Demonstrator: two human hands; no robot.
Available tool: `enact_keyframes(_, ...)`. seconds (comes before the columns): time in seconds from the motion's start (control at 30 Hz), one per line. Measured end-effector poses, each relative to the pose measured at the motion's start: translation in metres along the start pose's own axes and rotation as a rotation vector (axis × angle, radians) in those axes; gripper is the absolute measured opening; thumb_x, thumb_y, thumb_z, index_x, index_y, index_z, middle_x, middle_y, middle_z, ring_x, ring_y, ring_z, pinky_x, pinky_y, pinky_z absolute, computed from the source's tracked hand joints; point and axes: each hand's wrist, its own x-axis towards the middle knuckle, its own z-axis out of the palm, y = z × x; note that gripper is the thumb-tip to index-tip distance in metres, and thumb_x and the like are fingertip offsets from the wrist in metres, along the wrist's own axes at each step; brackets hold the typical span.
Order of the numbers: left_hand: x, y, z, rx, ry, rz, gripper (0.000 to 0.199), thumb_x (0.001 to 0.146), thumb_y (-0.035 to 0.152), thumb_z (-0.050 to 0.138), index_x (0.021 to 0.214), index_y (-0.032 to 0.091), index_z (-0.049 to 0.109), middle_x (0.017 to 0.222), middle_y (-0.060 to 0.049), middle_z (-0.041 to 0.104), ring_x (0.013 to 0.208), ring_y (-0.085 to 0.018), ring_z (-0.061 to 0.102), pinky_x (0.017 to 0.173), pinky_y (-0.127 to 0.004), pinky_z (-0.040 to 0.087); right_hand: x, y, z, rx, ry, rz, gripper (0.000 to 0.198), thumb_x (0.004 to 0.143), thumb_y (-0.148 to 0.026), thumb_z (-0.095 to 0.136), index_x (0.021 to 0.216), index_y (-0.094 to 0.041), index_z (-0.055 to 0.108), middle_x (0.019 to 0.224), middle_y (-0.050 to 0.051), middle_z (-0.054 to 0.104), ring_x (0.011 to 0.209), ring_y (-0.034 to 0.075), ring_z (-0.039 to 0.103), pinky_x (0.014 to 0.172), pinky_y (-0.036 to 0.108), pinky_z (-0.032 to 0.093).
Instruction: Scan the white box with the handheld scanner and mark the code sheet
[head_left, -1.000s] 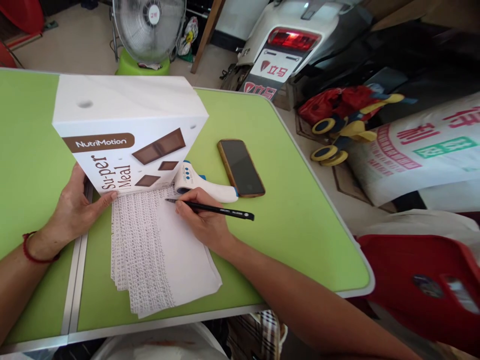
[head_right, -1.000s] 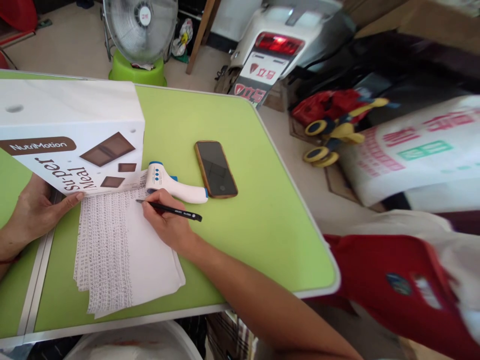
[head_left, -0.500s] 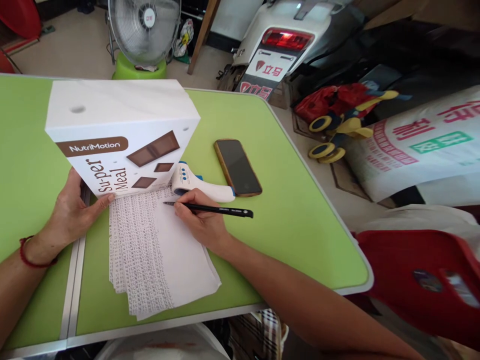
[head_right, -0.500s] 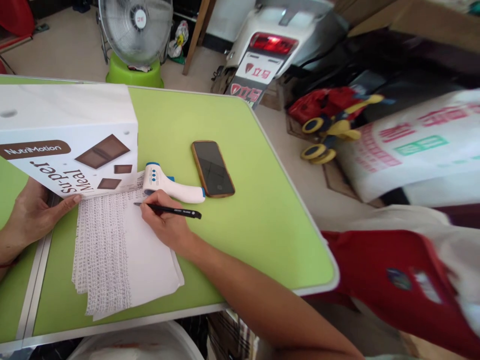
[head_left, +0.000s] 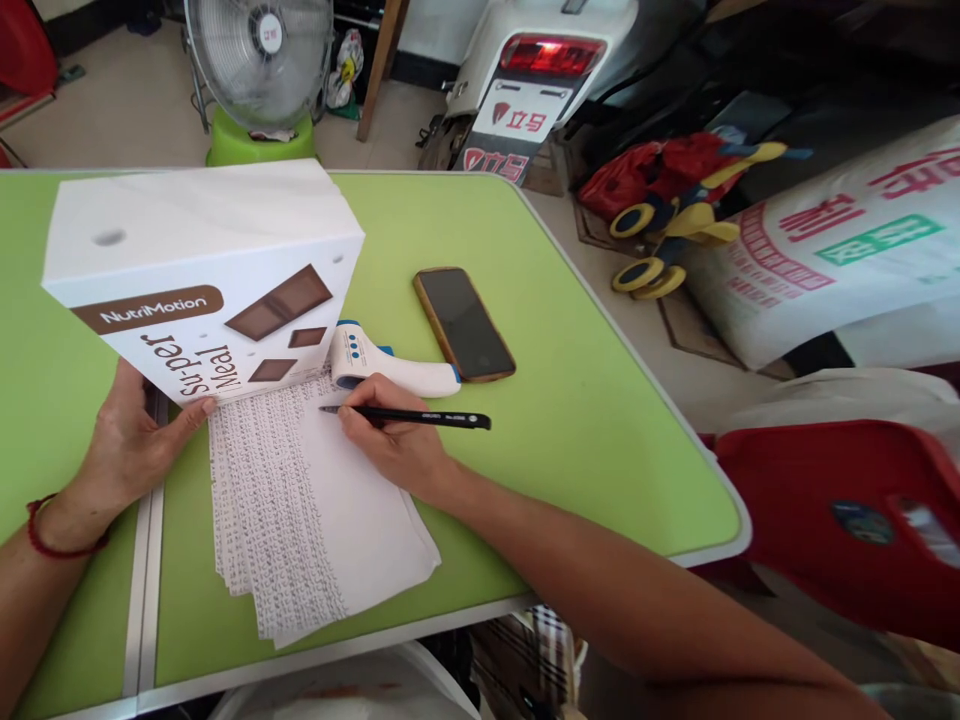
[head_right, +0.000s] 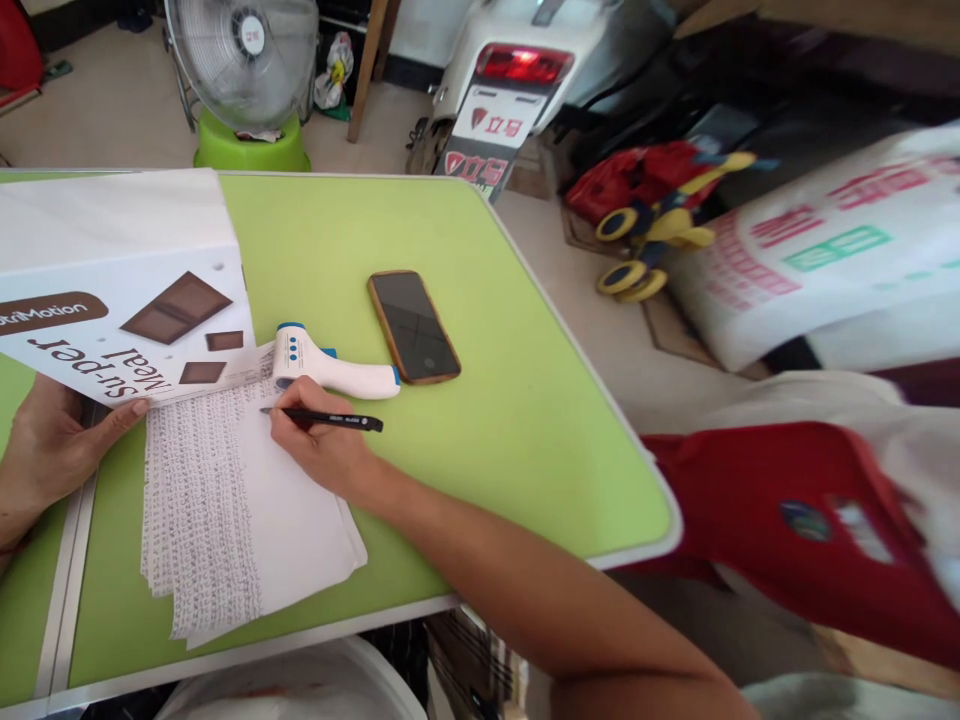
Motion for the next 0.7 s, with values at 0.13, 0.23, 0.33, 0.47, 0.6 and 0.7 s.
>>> enact_keyframes(0.13,0.0006,0.0008,-0.0019,0.01,-0.014,-0.045,0.048,0.076,0.042,0.074,0.113,0.019,0.055,0.118,-0.012,0.064,0.114,-0.035,0.06,0.1,-0.06,0.048,0.0001,0.0018,0.0017,0.064,0.041,0.001,0.013,0.081,-0.021,0.053,0.07,-0.023,0.048,0.06,-0.006,0.046,0.052,0.009,0.039,0.048,0.024,0.033)
enact_keyframes(0.23,0.0003,0.0005,-0.0022,-0.003,-0.021,-0.075,0.05,0.075,0.042,0.074,0.114,0.018,0.054,0.118,-0.014,0.064,0.116,-0.037,0.059,0.099,-0.062,0.047,0.0007,0.0028,0.0029,0.073,0.075,0.007,0.012,0.081,-0.023,0.054,0.07,-0.022,0.049,0.059,-0.006,0.045,0.052,0.009,0.038,0.048,0.024,0.033)
enact_keyframes(0.33,0.0,0.0002,-0.0019,0.005,-0.015,-0.053,0.047,0.076,0.042,0.074,0.112,0.019,0.055,0.117,-0.012,0.065,0.115,-0.036,0.06,0.099,-0.06,0.049,0.0013,0.0033,0.0031,0.067,0.077,0.011,0.012,0.081,-0.024,0.054,0.07,-0.022,0.049,0.059,-0.006,0.045,0.052,0.009,0.037,0.048,0.024,0.033)
enact_keyframes(0.47,-0.0005,0.0,-0.0016,-0.008,-0.016,-0.034,0.044,0.077,0.04,0.074,0.112,0.021,0.055,0.116,-0.01,0.064,0.116,-0.035,0.059,0.1,-0.06,0.049,0.0003,0.004,0.0021,0.055,0.058,-0.002,0.013,0.082,-0.022,0.054,0.071,-0.023,0.049,0.059,-0.006,0.046,0.051,0.009,0.039,0.047,0.023,0.034)
enact_keyframes(0.6,0.0002,0.0008,-0.0024,-0.032,-0.03,-0.042,0.043,0.08,0.041,0.072,0.114,0.021,0.055,0.117,-0.011,0.064,0.113,-0.034,0.06,0.098,-0.058,0.051,-0.0025,0.0055,-0.0006,-0.044,0.071,-0.197,0.008,0.083,-0.016,0.056,0.08,-0.023,0.056,0.066,-0.004,0.056,0.056,0.011,0.05,0.053,0.025,0.043)
enact_keyframes(0.7,0.0007,0.0015,-0.0038,-0.061,-0.042,-0.052,0.042,0.083,0.046,0.069,0.115,0.022,0.055,0.116,-0.011,0.064,0.111,-0.033,0.062,0.095,-0.055,0.054,-0.0045,0.006,-0.0038,-0.25,0.003,-0.508,0.019,0.087,-0.011,0.054,0.097,-0.024,0.063,0.084,0.002,0.065,0.075,0.015,0.061,0.066,0.029,0.05)
